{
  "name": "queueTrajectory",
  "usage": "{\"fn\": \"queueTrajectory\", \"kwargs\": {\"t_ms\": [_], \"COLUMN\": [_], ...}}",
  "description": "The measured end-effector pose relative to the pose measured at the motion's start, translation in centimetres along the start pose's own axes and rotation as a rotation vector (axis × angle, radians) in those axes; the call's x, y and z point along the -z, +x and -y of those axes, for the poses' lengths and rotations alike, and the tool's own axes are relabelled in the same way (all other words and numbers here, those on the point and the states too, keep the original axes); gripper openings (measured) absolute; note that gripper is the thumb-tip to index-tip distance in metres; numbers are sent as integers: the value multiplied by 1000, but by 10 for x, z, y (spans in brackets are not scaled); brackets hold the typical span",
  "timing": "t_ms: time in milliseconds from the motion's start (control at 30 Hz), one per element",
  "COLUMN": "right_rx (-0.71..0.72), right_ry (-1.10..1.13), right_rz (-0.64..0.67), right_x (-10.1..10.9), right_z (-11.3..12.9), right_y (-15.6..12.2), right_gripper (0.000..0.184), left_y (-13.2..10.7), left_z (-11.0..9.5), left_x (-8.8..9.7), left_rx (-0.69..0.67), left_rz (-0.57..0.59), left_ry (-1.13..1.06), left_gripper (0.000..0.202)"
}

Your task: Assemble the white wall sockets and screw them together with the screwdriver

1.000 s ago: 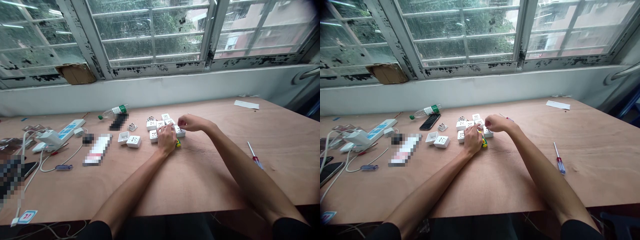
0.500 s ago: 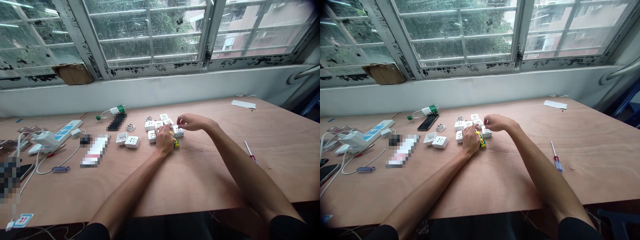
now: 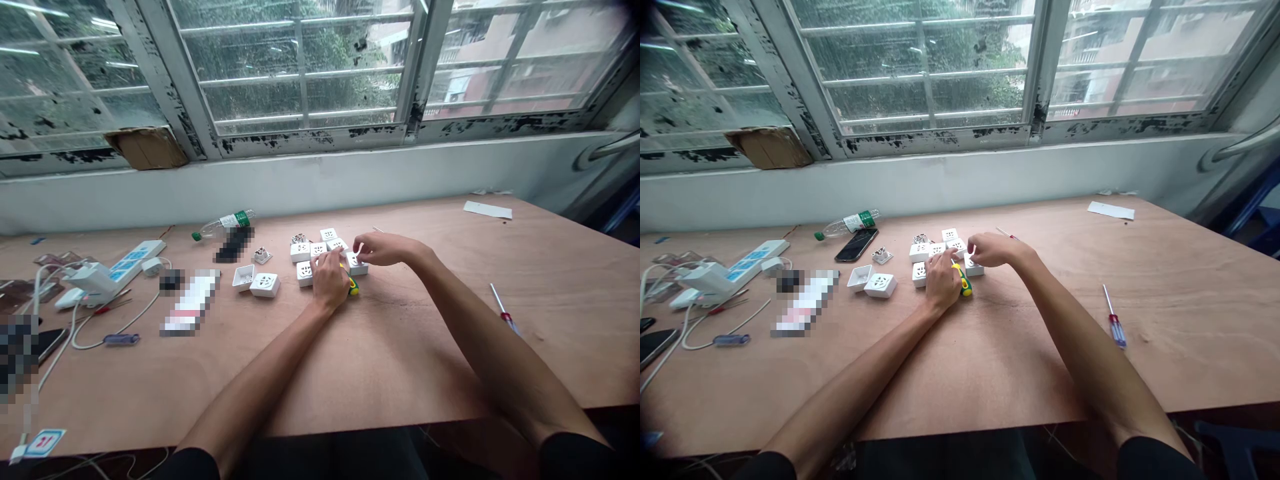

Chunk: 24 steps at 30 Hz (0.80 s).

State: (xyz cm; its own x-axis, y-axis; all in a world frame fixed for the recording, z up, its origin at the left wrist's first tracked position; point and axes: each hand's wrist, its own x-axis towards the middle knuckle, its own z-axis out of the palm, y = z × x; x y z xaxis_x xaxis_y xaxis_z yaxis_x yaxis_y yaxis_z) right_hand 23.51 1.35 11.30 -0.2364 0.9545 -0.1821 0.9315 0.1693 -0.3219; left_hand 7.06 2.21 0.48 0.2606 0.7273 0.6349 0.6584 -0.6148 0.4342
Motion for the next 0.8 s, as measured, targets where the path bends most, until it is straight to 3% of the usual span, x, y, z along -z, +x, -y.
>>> {"fn": "queueTrajectory", "kwargs": {"t_ms": [533, 800], "right_rx": [52, 64], "right_ry": [-22, -80], "right_rz": [-53, -69], "right_x": [-7, -10], "right_z": [-3, -7], "right_y": [9, 13], "right_gripper": [31, 25], "left_y": [-1, 1], "left_z": [3, 9], "left_x": [-2, -4], "left_rx": [-33, 20], "left_rz": [-53, -191], "left_ry": [-3, -85], "left_gripper": [45, 50]}}
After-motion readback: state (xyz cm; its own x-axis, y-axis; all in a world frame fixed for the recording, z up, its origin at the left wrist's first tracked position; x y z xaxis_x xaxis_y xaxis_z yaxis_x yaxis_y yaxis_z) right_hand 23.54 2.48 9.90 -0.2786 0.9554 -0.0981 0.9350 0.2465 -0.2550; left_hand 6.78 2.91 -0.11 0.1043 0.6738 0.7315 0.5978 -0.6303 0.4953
